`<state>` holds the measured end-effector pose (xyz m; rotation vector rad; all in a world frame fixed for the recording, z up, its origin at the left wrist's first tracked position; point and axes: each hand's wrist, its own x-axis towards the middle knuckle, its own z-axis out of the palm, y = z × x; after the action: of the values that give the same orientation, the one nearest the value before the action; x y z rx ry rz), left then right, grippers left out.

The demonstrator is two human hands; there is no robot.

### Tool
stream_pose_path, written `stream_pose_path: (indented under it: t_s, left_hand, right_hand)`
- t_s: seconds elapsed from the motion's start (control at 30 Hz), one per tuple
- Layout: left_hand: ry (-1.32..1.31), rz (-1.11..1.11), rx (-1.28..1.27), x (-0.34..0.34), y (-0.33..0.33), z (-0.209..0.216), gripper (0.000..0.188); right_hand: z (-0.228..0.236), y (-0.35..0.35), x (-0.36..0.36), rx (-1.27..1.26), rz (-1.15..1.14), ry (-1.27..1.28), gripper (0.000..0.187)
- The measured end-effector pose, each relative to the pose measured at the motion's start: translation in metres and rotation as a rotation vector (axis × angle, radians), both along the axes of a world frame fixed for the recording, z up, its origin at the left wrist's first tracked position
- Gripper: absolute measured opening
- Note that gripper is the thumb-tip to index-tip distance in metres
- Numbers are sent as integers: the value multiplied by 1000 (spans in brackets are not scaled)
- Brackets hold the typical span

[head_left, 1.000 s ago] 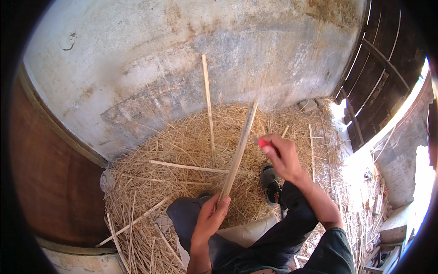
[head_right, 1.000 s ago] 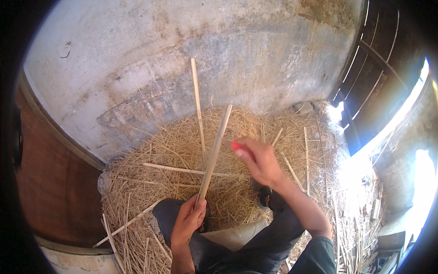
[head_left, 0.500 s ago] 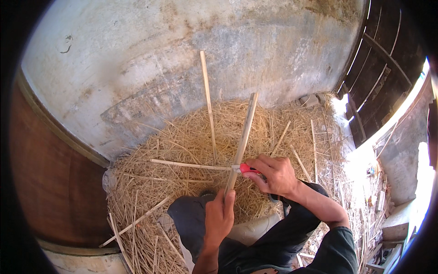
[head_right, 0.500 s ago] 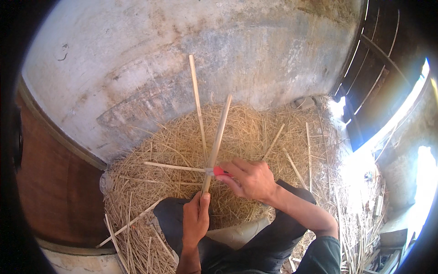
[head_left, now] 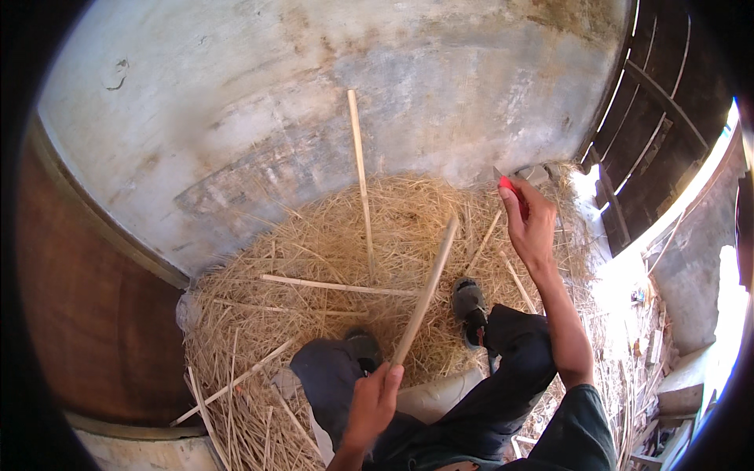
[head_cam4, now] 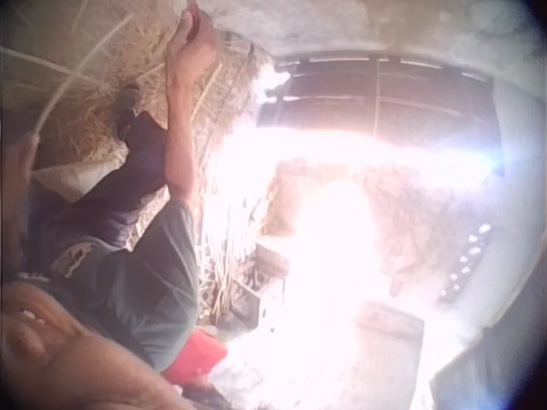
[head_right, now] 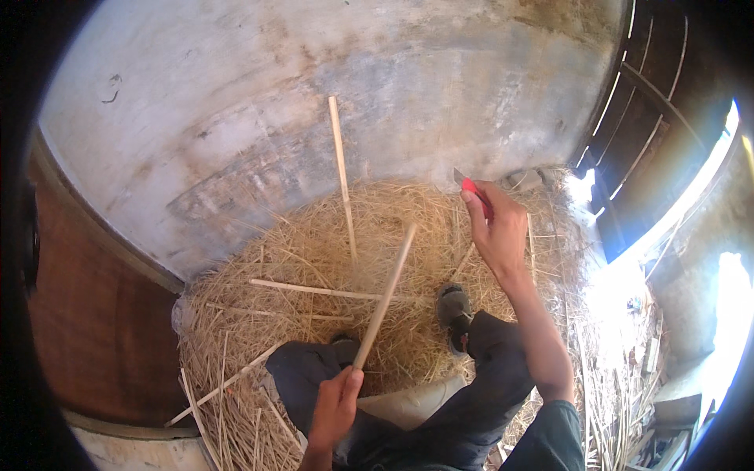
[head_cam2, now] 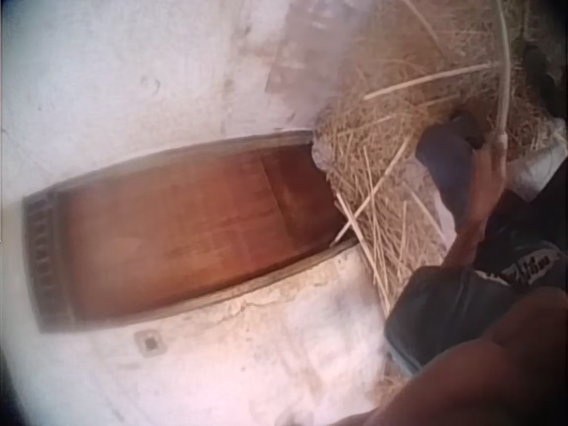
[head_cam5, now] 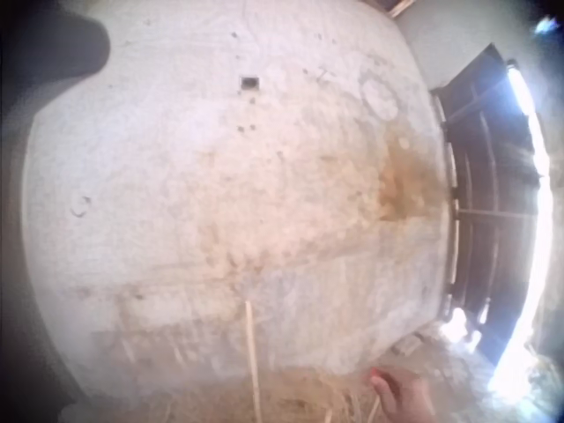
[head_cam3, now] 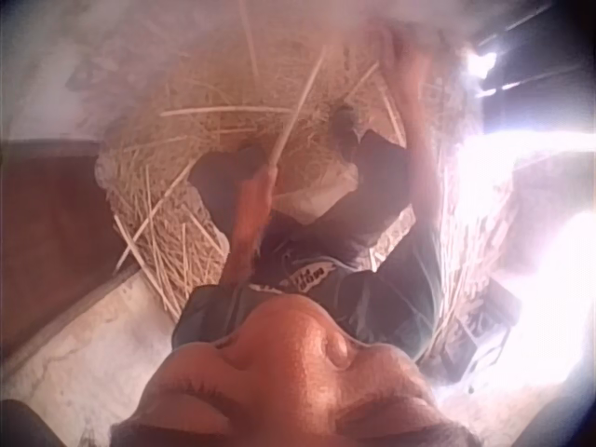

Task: The person sits on a bed of straw and uses a red utility knife to shave thin strips from long bamboo sticks. They hold the sticks in their left hand and carefully scrape the surface with the knife in their right hand, creating fine shavings that fall onto the straw below.

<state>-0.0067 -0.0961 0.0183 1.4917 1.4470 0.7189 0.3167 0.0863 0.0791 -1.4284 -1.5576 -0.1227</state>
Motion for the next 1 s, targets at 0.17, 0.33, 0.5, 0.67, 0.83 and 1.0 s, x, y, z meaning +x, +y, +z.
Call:
stream_pose_path:
  t_s: [0.17,0.33,0.5,0.67,0.83,1.0]
  left_hand:
    - [-127,47,41,-11,19,-13,48]
    - [-108,56,85,6,34,6,47]
    - [66,84,211,20,38,16,45]
    - [142,81,253,20,37,9,45]
    - [184,38,223,12,22,-3,42]
    - [42,6,69,-6,-6,-12,50]
  right_hand:
    - [-15,-33,-39,-68,361,-33,20]
    - [-23,-64,-78,-70,573,-203,20]
    - [-26,-69,-85,-94,530,-287,22]
    - [-28,-60,-75,-106,472,-272,21]
    - [-31,-27,-49,8,258,-136,21]
    - [-13,14,12,-247,-28,-78,28]
